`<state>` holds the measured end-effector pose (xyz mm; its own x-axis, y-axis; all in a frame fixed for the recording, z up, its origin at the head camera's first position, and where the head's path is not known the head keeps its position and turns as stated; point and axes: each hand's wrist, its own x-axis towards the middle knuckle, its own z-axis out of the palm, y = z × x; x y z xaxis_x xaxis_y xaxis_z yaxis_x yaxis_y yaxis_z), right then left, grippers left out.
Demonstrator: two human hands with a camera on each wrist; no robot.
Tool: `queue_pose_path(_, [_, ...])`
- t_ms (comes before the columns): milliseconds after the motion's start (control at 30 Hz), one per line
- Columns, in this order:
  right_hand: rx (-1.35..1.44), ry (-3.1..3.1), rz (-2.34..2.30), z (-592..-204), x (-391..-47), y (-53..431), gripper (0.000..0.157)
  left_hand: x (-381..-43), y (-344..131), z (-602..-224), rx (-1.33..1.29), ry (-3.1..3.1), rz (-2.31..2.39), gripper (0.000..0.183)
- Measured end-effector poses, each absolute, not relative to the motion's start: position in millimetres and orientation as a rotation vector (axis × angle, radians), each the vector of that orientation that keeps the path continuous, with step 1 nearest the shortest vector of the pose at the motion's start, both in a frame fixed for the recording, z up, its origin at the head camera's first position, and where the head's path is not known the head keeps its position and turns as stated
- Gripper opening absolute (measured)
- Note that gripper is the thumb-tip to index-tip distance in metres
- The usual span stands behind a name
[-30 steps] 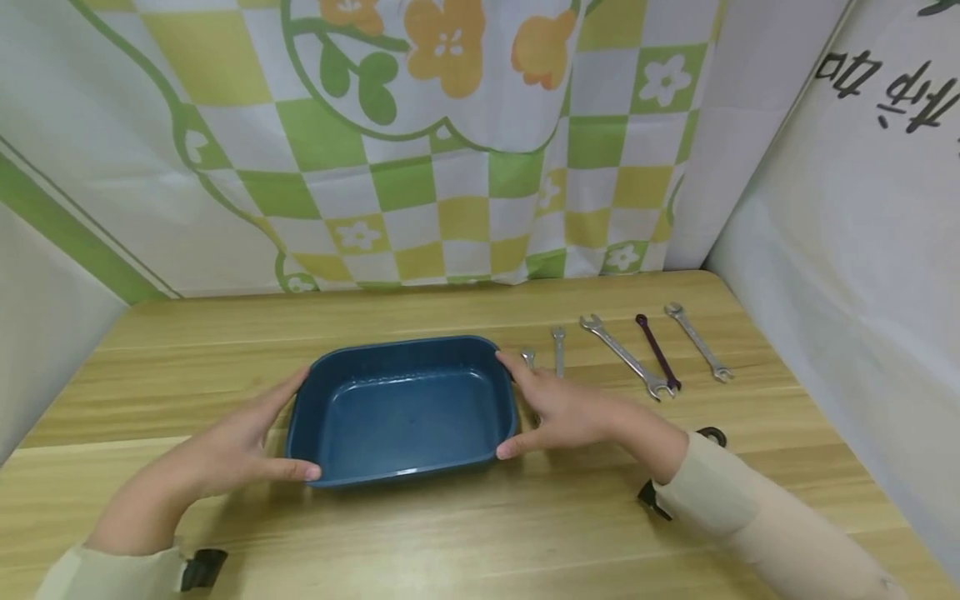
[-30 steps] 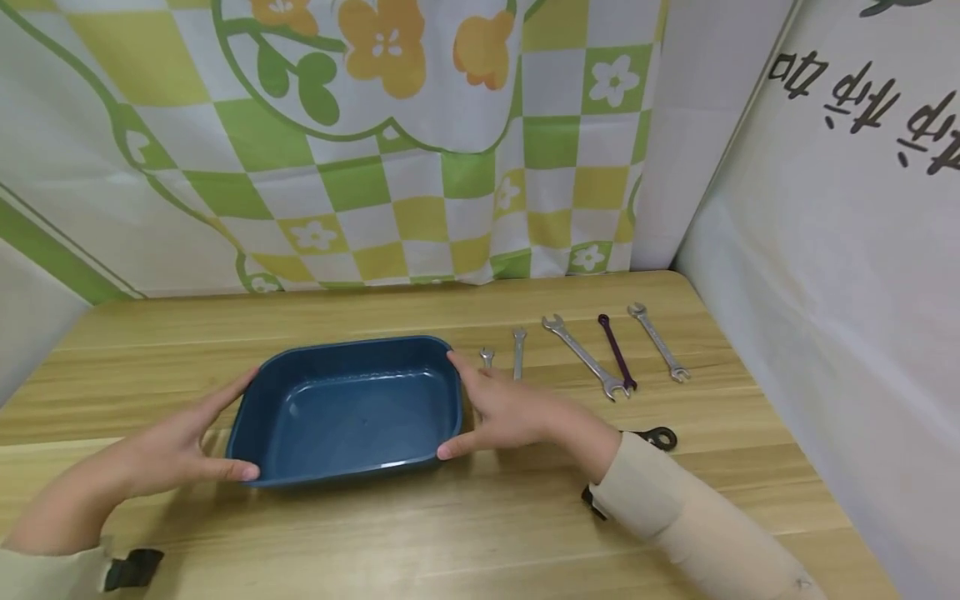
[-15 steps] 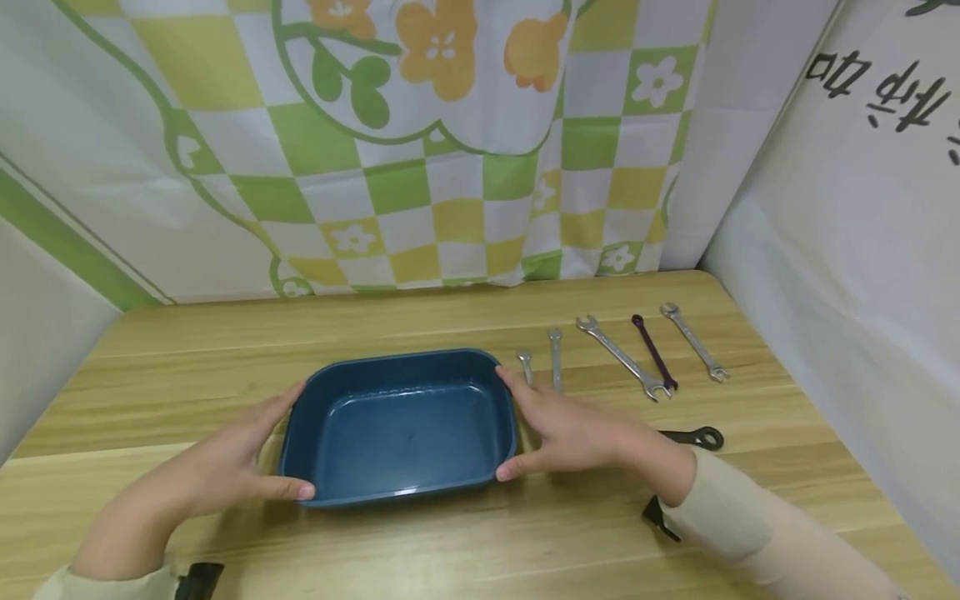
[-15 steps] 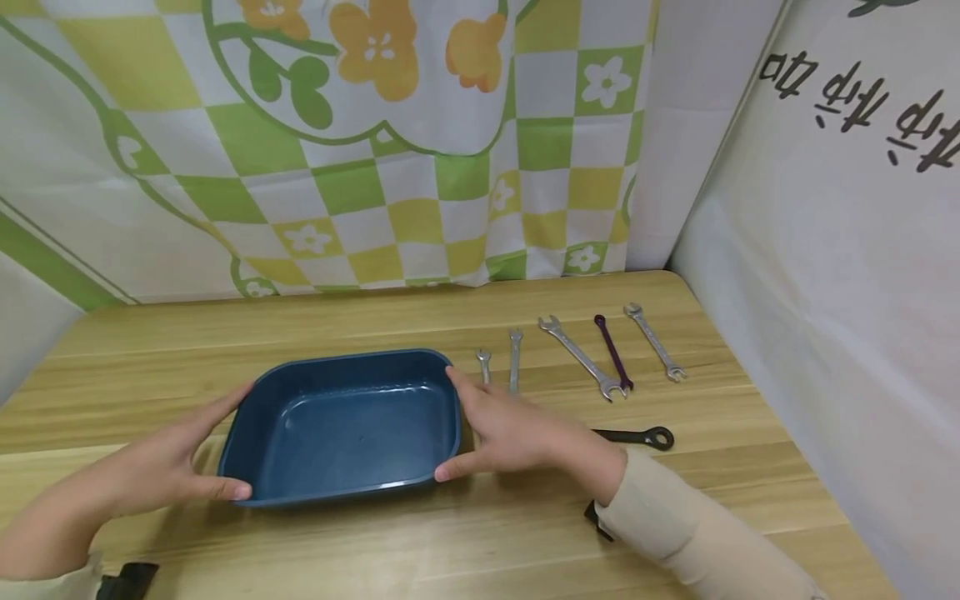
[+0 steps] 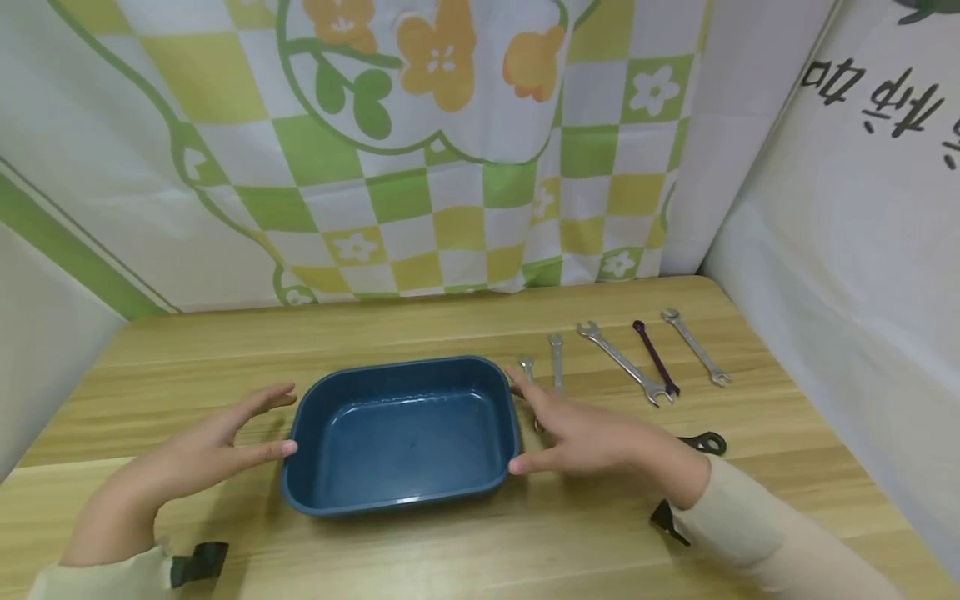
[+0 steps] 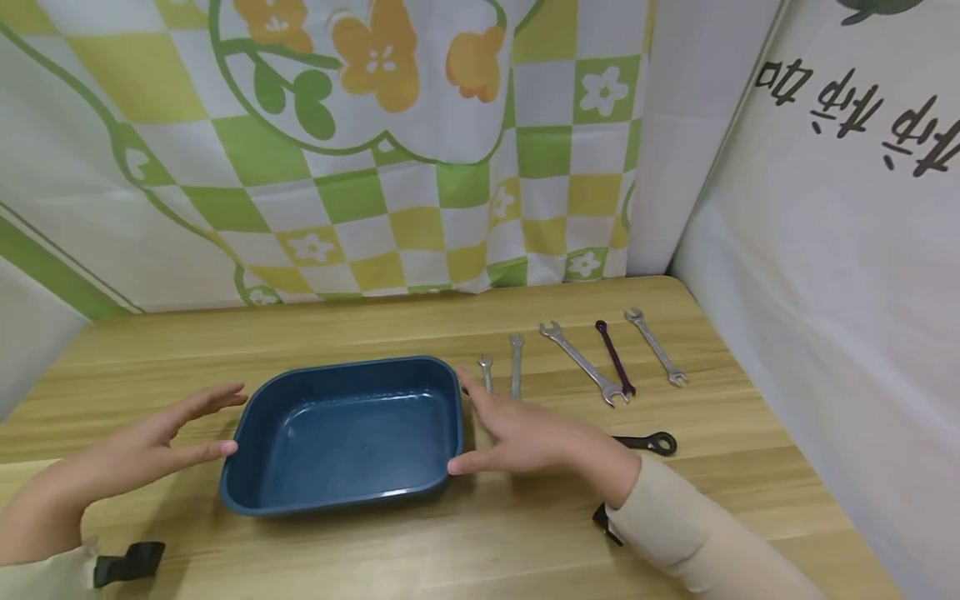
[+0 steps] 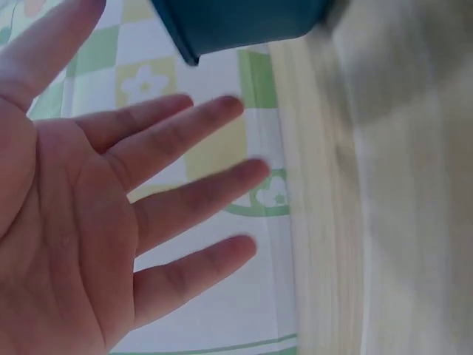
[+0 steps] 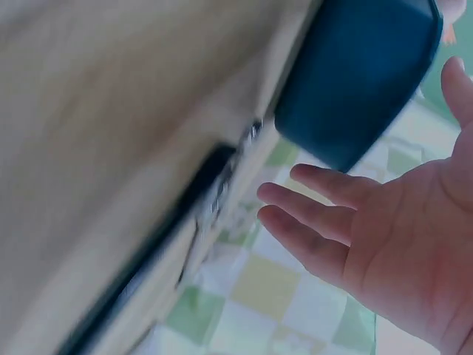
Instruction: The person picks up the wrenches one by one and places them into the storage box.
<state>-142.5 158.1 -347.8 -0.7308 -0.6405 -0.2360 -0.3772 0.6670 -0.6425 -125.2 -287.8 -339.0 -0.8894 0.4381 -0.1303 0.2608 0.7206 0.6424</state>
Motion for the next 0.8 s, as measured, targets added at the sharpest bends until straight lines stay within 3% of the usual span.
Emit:
queue_pose_path(300, [-0.827,2.620,-0.740,-334,-152,200,0.089,-136,-295,-335,0.608,2.578,0.973,0.086])
queue_pose_path(533, [-0.900,2.744,-0.552,-335,-157,240,0.054,-136,-293,-336,0.670,2.561,1.002,0.091])
queue_pose_path(800, [-0.864,2.712,-0.421,-347,-147,269,0.037,-136,-288,-338,0.680,2.496,1.035,0.097])
